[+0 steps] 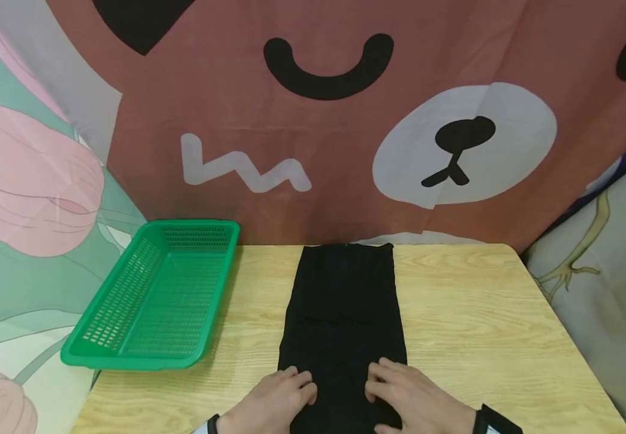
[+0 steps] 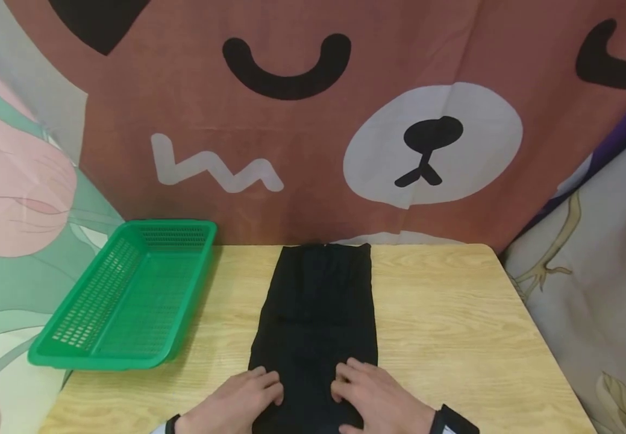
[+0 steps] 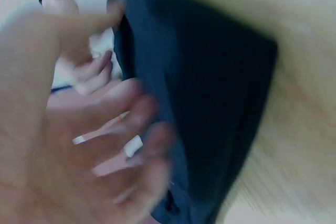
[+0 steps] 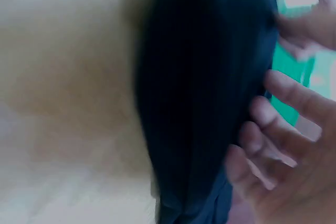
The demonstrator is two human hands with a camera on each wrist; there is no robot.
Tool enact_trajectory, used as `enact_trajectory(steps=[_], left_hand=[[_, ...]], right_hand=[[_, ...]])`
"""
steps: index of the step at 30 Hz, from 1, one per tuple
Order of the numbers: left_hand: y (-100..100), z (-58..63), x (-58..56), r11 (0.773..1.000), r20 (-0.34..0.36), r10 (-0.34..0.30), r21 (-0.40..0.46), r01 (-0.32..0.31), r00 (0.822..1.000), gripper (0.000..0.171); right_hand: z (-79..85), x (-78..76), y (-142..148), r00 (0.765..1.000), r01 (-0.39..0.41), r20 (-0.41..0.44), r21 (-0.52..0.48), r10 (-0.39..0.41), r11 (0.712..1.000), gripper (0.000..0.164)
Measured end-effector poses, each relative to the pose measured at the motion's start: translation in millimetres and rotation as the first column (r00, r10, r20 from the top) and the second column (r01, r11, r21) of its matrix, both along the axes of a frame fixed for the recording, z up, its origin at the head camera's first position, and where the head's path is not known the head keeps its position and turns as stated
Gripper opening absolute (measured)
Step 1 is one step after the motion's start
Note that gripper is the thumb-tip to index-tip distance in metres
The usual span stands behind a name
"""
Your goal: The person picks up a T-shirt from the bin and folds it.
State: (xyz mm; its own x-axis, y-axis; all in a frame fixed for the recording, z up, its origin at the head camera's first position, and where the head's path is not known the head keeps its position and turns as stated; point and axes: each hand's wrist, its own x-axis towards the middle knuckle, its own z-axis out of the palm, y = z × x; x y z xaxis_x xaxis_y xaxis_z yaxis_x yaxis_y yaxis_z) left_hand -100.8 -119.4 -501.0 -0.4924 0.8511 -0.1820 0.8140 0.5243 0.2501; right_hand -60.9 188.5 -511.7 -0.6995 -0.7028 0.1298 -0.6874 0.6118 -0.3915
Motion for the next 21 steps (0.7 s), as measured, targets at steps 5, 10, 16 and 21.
enact_trajectory(steps=[5,10,16,21], left_hand=[[2.3,-3.0,9.7,0.992,-0.1,-0.083,-0.103,0.073,0.992,0.021],[8.9,-8.4,16.4,0.983,-0.185,-0.156,-0.125,0.135,0.97,0.017],[15.8,-8.4,23.4,0.985,-0.042,-0.149,-0.096,0.145,0.988,0.023],[14.4,-11.4,34.5,0.981,0.136,-0.194,-0.001,0.196,0.971,0.025]], right_hand=[[-8.8,17.9,-5.0,0.983,-0.095,-0.135,0.184,0.121,0.978,0.048],[-19.2,26.7,-8.2,0.955,-0.107,-0.242,0.26,0.172,0.96,0.04],[-24.0,33.2,-10.2,0.943,-0.144,-0.256,0.257,0.212,0.956,0.024],[-27.2,45.0,-9.3,0.98,-0.177,-0.062,0.158,0.188,0.972,0.02]])
